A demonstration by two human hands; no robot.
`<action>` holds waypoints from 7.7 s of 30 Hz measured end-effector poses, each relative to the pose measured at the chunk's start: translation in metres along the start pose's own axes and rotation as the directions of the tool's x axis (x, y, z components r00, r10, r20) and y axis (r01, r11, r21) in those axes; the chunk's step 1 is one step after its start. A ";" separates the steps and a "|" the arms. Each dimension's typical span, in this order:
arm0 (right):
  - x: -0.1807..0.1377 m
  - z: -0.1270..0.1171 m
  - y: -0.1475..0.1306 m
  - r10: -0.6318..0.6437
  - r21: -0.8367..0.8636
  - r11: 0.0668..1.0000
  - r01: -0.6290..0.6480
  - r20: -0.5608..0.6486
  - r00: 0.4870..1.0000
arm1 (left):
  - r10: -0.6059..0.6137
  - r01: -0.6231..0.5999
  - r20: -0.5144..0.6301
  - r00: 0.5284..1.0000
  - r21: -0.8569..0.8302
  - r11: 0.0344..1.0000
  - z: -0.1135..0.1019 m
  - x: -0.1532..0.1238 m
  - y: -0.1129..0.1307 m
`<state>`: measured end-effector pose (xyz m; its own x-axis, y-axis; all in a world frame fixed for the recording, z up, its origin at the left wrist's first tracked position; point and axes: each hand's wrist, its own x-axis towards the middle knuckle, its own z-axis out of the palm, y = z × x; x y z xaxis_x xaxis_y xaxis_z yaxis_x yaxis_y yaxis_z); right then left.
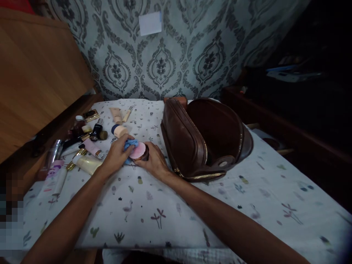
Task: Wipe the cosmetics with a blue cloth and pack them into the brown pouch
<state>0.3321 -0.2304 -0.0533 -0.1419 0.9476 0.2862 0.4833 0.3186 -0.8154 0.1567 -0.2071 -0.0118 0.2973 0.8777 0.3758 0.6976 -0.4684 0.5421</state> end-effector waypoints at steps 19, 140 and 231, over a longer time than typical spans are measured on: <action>-0.001 -0.001 0.001 -0.030 0.101 0.995 0.028 0.020 0.999 | 0.206 -0.167 0.232 0.951 -0.178 0.970 -0.016 -0.002 0.020; -0.023 -0.013 -0.021 0.296 0.873 0.092 -0.479 0.436 0.850 | -0.357 0.242 -0.071 0.931 -0.612 0.753 0.000 -0.029 0.007; -0.031 -0.011 -0.025 0.111 0.683 0.716 -0.146 0.095 0.989 | -0.043 0.062 0.098 0.994 -0.194 0.979 0.016 -0.049 0.035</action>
<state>0.3340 -0.2682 -0.0364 -0.1691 0.9749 0.1447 -0.2233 0.1051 -0.9691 0.1769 -0.2654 -0.0235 0.3295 0.9028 0.2762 0.5751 -0.4240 0.6997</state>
